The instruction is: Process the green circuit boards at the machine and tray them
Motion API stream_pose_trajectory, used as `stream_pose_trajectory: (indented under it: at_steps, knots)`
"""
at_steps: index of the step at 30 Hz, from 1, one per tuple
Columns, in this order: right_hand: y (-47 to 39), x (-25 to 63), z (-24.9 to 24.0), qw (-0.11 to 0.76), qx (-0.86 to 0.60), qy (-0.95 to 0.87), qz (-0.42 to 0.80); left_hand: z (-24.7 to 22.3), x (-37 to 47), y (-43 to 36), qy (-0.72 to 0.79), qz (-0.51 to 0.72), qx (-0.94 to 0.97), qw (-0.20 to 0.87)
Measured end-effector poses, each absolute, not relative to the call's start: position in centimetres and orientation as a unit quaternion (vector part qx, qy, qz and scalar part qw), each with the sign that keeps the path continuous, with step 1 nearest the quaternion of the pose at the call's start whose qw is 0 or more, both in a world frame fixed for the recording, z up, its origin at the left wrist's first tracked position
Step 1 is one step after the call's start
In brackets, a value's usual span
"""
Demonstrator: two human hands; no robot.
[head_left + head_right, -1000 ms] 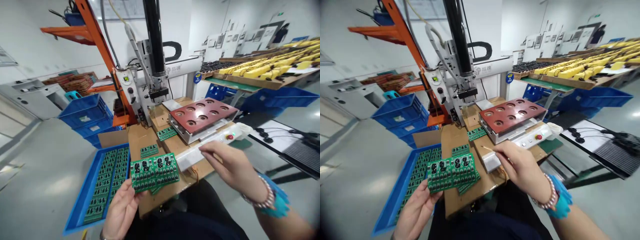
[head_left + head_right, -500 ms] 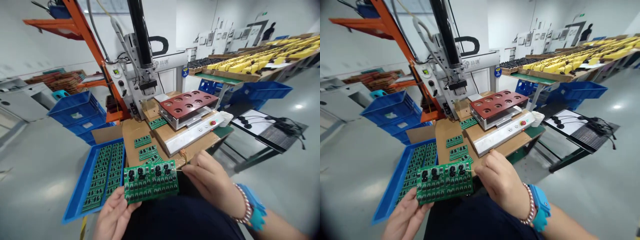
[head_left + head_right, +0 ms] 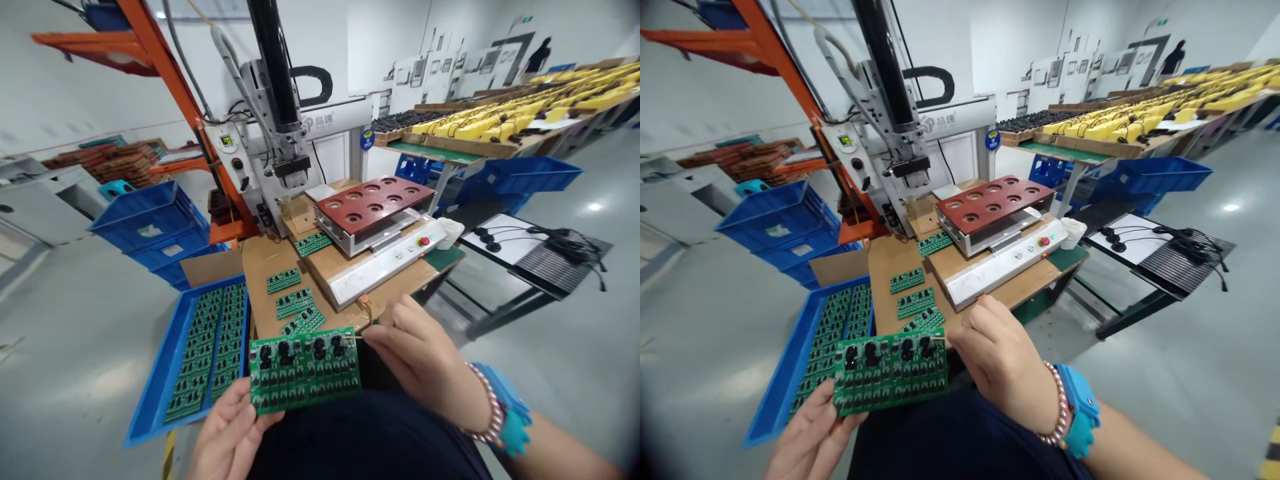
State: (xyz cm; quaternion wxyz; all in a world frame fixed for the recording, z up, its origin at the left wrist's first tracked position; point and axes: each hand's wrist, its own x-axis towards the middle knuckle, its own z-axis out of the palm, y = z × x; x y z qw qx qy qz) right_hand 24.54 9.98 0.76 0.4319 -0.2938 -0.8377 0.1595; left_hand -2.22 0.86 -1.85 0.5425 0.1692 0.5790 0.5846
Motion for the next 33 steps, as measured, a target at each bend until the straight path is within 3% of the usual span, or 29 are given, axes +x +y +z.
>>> stream_pose_trajectory:
  at_steps: [13,33]
  knots:
    - [10.5,24.1,1.4,0.395,-0.273,-0.858,0.184,-1.5,-1.8,0.8,0.565,0.591,0.162,0.552]
    - [11.1,24.4,1.2,0.405,-0.289,-0.852,0.161,-2.2,-3.8,1.5,0.548,0.572,0.168,0.587]
